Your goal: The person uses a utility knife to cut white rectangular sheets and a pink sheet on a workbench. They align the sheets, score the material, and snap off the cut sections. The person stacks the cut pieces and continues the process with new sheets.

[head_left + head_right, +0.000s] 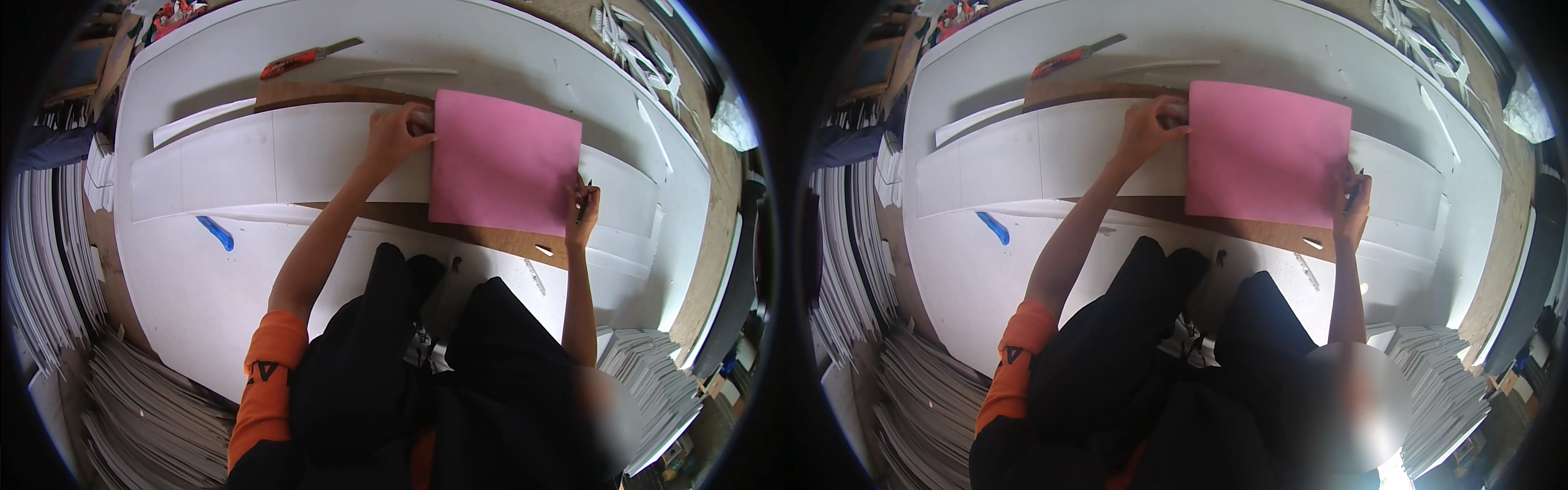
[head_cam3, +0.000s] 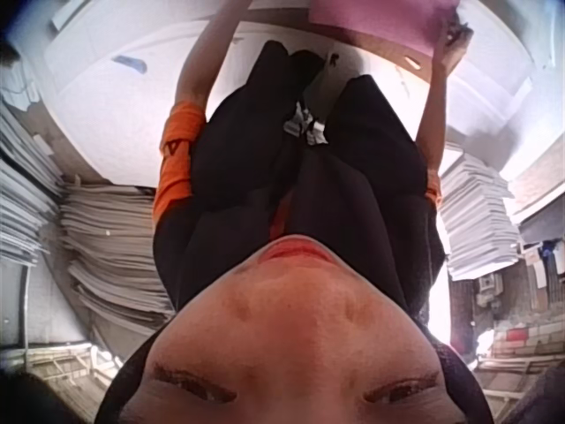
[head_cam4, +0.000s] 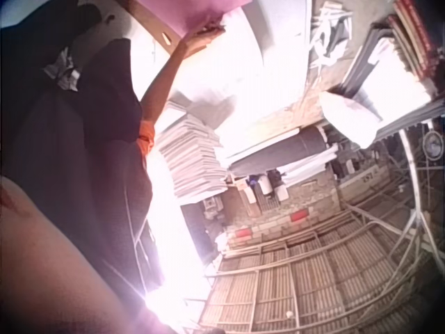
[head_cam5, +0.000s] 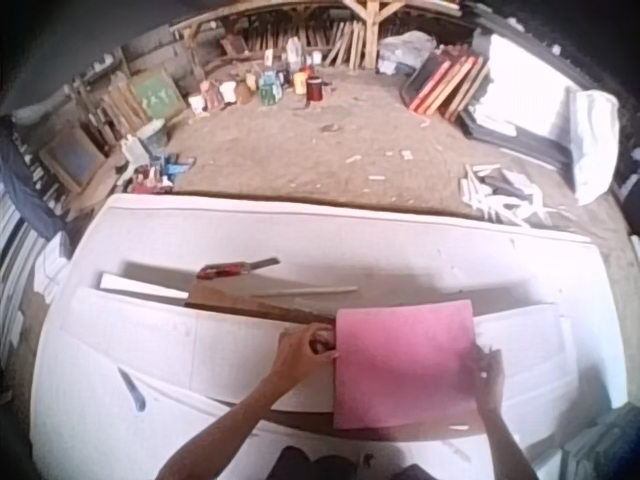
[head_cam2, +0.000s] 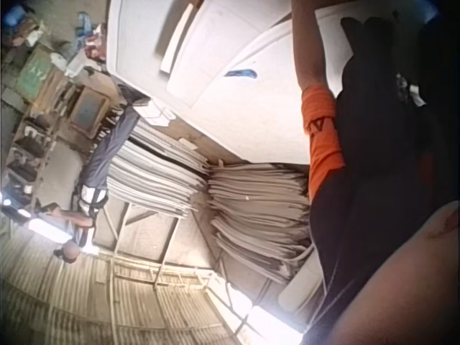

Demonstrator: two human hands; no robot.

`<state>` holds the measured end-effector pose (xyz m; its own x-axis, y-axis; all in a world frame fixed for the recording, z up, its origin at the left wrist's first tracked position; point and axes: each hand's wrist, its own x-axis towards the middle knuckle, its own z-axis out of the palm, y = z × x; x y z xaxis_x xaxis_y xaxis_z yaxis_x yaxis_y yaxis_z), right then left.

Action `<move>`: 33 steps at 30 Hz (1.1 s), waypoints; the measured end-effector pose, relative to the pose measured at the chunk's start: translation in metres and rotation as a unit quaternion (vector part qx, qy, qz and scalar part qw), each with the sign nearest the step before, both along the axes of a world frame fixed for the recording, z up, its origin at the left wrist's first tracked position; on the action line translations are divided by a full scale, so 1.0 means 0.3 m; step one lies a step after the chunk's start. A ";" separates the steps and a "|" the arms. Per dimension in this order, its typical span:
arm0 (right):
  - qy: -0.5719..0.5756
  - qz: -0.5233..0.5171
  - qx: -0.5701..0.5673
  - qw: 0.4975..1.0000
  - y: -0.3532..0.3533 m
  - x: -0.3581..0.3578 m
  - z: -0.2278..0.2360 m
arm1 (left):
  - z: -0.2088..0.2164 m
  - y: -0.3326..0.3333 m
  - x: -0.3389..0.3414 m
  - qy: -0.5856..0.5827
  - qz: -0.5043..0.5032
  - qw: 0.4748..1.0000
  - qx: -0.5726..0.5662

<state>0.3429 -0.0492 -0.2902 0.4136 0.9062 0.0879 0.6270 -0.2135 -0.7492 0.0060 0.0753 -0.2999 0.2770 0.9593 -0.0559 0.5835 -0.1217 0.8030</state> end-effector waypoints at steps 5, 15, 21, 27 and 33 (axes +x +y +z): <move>-0.009 0.019 0.000 1.000 -0.001 0.008 -0.010 | 0.001 -0.003 -0.003 -0.018 -0.001 1.000 -0.016; -0.050 0.003 0.031 0.998 -0.012 0.016 -0.006 | 0.048 -0.003 0.046 0.042 0.021 0.999 0.022; 0.133 -0.098 0.051 0.985 -0.026 0.100 0.111 | 0.170 -0.048 0.300 0.054 -0.098 0.978 0.176; 0.172 -0.048 0.112 0.977 0.027 0.137 0.060 | 0.156 -0.137 0.665 0.092 -0.232 0.938 0.240; 0.232 -0.043 0.092 0.967 0.132 0.133 0.010 | 0.099 -0.171 0.732 0.215 -0.294 0.916 0.168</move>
